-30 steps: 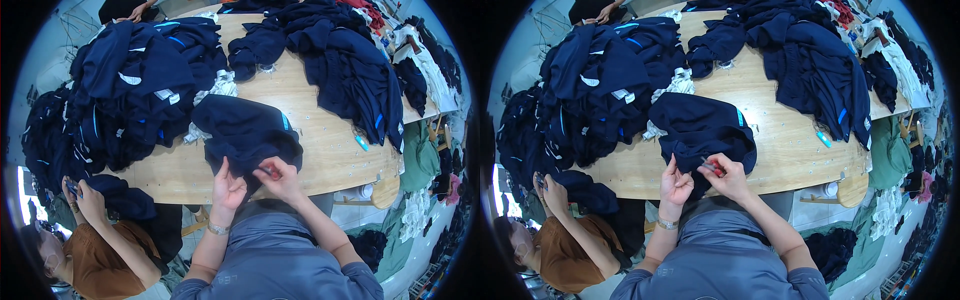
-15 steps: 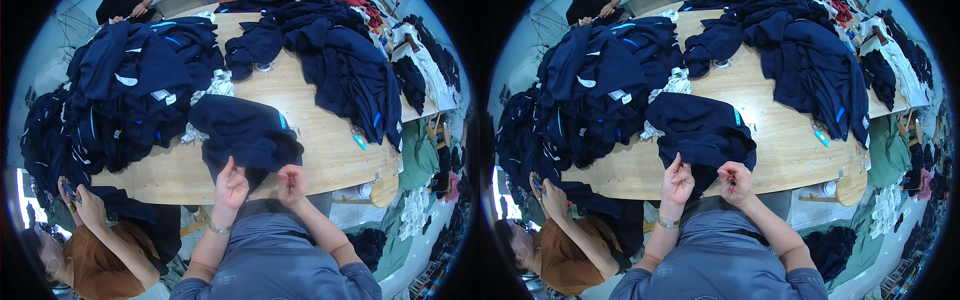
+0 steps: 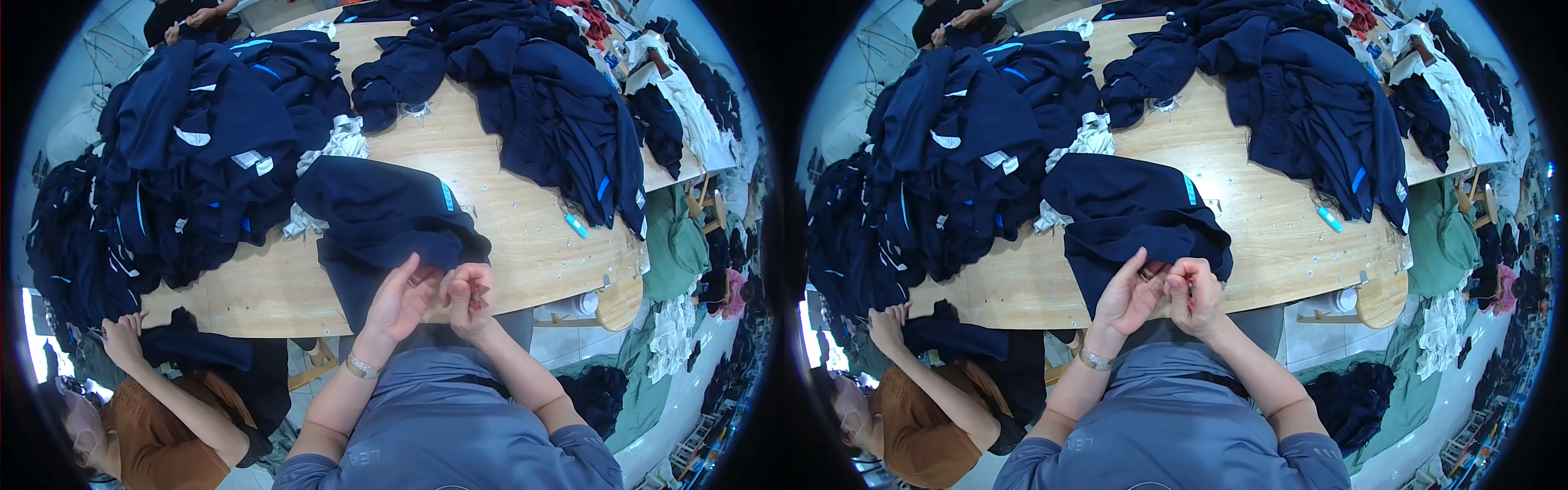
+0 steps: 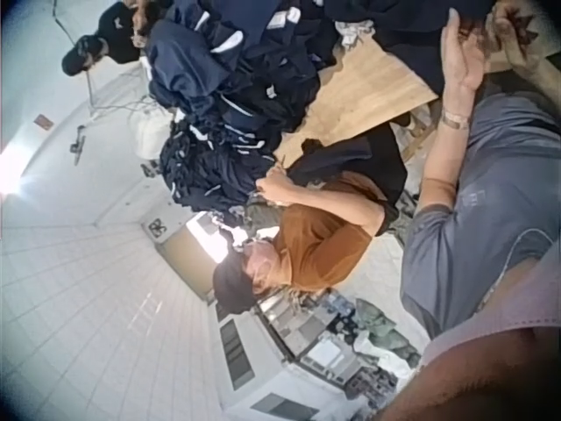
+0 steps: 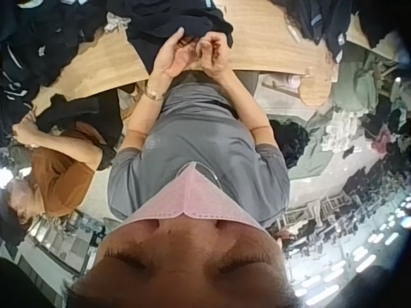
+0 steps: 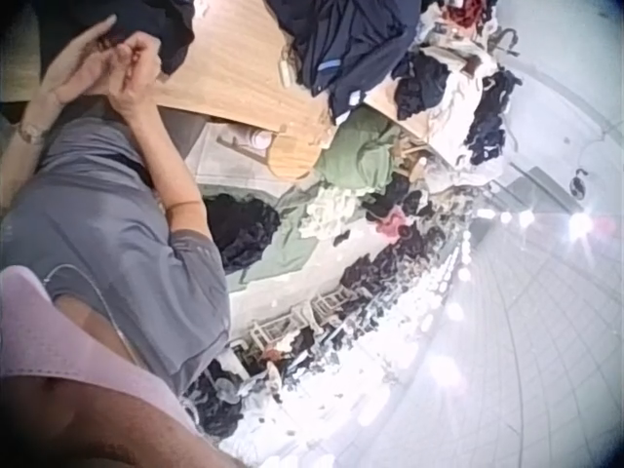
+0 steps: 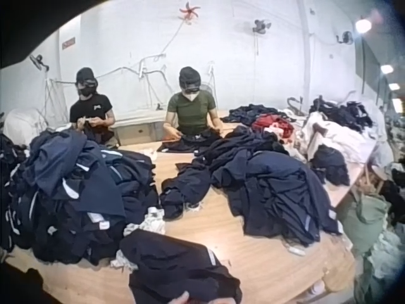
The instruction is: Trimming loose threads and inspecting finished garments in a textile factory.
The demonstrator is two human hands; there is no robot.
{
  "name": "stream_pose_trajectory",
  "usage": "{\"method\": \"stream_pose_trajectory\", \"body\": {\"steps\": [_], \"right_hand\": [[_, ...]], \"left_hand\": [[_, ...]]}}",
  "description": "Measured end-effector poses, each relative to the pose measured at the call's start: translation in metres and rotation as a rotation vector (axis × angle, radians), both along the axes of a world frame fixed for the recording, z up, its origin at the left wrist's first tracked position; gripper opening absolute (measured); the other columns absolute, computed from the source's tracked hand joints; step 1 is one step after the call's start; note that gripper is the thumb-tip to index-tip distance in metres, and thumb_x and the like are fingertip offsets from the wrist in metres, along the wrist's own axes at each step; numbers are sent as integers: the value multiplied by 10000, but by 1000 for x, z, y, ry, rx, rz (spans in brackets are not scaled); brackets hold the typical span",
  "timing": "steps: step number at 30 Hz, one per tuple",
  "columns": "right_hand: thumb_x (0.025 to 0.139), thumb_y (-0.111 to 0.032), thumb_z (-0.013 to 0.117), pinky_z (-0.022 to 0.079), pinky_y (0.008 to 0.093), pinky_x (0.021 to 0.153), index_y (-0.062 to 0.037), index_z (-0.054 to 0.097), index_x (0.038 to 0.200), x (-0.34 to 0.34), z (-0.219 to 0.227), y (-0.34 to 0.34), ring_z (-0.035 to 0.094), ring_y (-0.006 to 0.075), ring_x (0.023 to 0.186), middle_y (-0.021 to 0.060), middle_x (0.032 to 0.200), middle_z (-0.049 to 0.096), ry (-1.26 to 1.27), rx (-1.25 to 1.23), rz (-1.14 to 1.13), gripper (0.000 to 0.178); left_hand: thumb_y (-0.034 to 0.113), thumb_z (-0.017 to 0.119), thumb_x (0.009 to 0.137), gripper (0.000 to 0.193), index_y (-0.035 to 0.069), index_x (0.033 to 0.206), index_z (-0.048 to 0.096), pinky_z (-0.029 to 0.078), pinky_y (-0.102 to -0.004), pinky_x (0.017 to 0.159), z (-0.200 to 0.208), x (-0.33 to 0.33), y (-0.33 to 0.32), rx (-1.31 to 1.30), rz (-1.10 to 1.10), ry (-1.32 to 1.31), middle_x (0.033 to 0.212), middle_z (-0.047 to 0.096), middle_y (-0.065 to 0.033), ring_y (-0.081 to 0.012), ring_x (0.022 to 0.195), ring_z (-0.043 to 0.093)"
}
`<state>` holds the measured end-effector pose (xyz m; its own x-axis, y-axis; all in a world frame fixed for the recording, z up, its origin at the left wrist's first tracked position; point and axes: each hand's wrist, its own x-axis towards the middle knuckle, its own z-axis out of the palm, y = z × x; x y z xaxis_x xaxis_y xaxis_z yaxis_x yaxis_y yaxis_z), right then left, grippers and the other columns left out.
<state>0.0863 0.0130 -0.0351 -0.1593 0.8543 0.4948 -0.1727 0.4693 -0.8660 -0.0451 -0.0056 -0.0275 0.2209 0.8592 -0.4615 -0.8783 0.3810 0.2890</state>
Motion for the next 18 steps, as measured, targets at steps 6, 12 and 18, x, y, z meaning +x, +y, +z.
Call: {"method": "stream_pose_trajectory", "body": {"steps": [6,12,18], "right_hand": [[865,-73,599,374,193,464,38,510,1060,23,0,-1,454,67,486,30,627,493,-126,154,-212,241],[736,-5,676,412,246,463,-24,633,1063,7,28,21,519,151,453,105,617,589,-473,222,-179,330],[768,73,638,467,195,559,-20,663,931,6,35,16,613,80,639,69,770,670,-235,-53,-1,189]], "left_hand": [[225,489,942,208,52,907,600,505,-353,804,24,5,7,71,212,39,892,636,-99,-217,887,613],[256,438,963,268,29,987,578,524,-354,802,20,9,-4,295,183,189,898,642,-78,-188,877,627],[218,442,963,221,48,956,584,543,-287,669,26,10,-4,302,180,360,896,641,-76,-157,837,627]]}}
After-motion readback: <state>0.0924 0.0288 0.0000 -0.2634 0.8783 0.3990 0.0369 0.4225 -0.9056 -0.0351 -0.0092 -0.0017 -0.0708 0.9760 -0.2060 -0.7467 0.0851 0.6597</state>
